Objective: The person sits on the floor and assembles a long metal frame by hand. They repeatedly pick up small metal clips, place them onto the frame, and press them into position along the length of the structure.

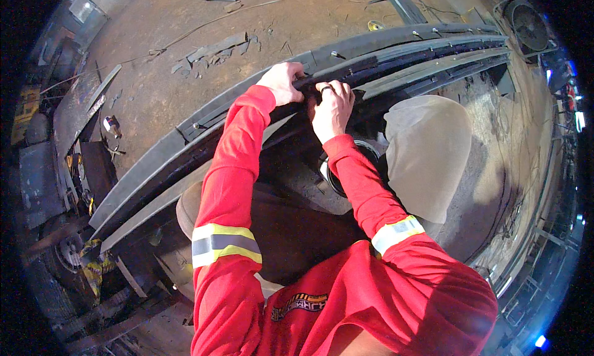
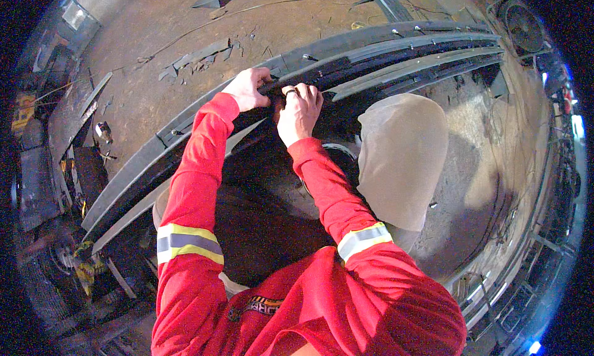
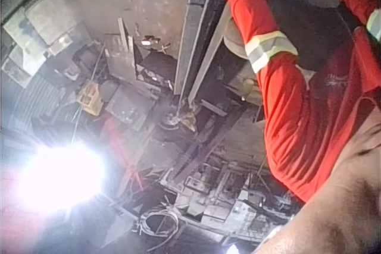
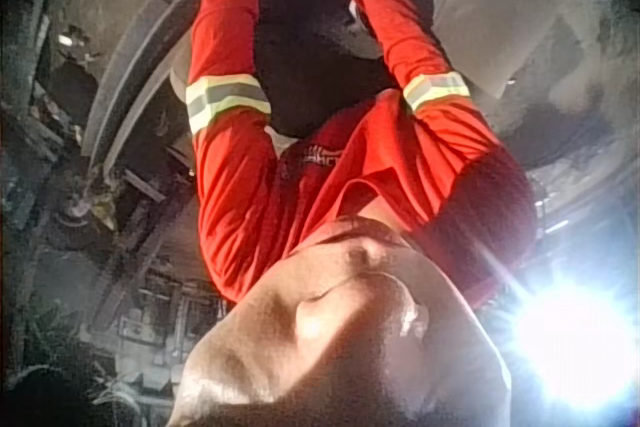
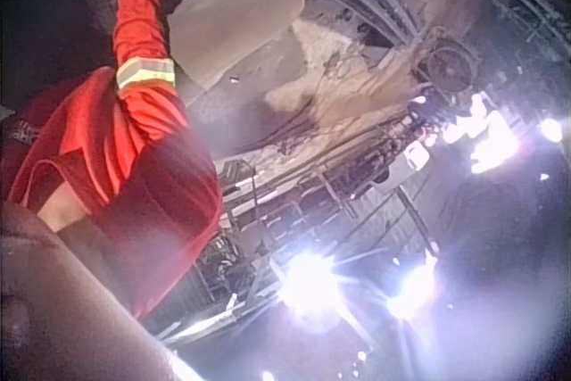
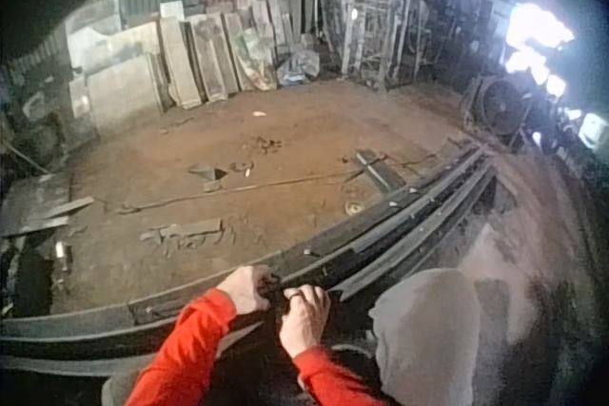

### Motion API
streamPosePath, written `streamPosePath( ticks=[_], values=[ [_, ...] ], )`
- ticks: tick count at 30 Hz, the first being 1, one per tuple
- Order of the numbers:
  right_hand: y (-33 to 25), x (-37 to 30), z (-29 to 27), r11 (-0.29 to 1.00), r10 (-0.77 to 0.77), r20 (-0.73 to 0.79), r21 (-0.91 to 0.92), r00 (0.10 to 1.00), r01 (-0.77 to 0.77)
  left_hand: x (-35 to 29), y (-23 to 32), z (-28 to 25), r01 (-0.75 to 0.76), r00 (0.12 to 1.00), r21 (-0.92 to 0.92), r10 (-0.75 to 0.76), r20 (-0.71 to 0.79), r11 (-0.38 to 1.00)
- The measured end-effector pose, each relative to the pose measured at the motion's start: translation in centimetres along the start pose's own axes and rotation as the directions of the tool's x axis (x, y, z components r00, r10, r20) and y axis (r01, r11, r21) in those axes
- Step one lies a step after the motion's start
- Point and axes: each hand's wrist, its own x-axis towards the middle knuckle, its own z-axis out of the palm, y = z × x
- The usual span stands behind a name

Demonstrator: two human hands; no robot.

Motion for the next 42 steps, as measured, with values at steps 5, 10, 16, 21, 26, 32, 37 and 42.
streamPosePath(
  ticks=[5, 10, 16, 21, 26, 32, 37, 42],
  values=[
    [-0.2, 0.2, 0.1, 0.999, -0.029, -0.03, -0.034, 0.999, 0.028, 0.0, -0.5, 0.1, -0.005, 1.0, 0.035, 0.006, -0.022, 0.999],
    [-0.9, 0.4, -0.5, 0.998, 0.06, -0.013, 0.025, 0.998, -0.06, -0.2, -0.2, 0.0, 0.021, 1.0, -0.001, -0.021, -0.007, 1.0],
    [-0.1, -0.1, 0.3, 1.0, -0.005, -0.004, -0.005, 1.0, 0.005, -0.2, -0.2, 0.2, 0.022, 1.0, 0.014, -0.021, -0.023, 1.0],
    [-0.8, 0.1, -0.3, 0.998, 0.049, -0.033, 0.03, 0.998, -0.048, -0.2, -0.2, 0.1, 0.038, 0.999, 0.023, -0.038, -0.001, 0.999],
    [-0.3, 0.0, 0.2, 0.998, 0.039, -0.043, 0.047, 0.998, -0.037, -0.1, -0.3, 0.1, 0.025, 1.0, 0.024, -0.025, -0.011, 0.999],
    [-0.7, 0.0, 0.3, 0.997, 0.053, -0.12, 0.065, 0.991, -0.045, -0.1, -0.3, 0.2, 0.029, 0.999, 0.042, -0.028, -0.023, 0.999],
    [-0.5, -0.1, 0.2, 0.998, -0.007, -0.111, 0.067, 0.994, 0.014, -0.2, -0.2, 0.3, 0.032, 0.999, 0.028, -0.032, -0.025, 0.999],
    [-0.3, -0.1, 0.5, 0.999, -0.039, -0.049, -0.014, 0.998, 0.038, -0.1, -0.1, 0.2, 0.042, 0.999, 0.035, -0.041, -0.014, 0.999]
  ],
)
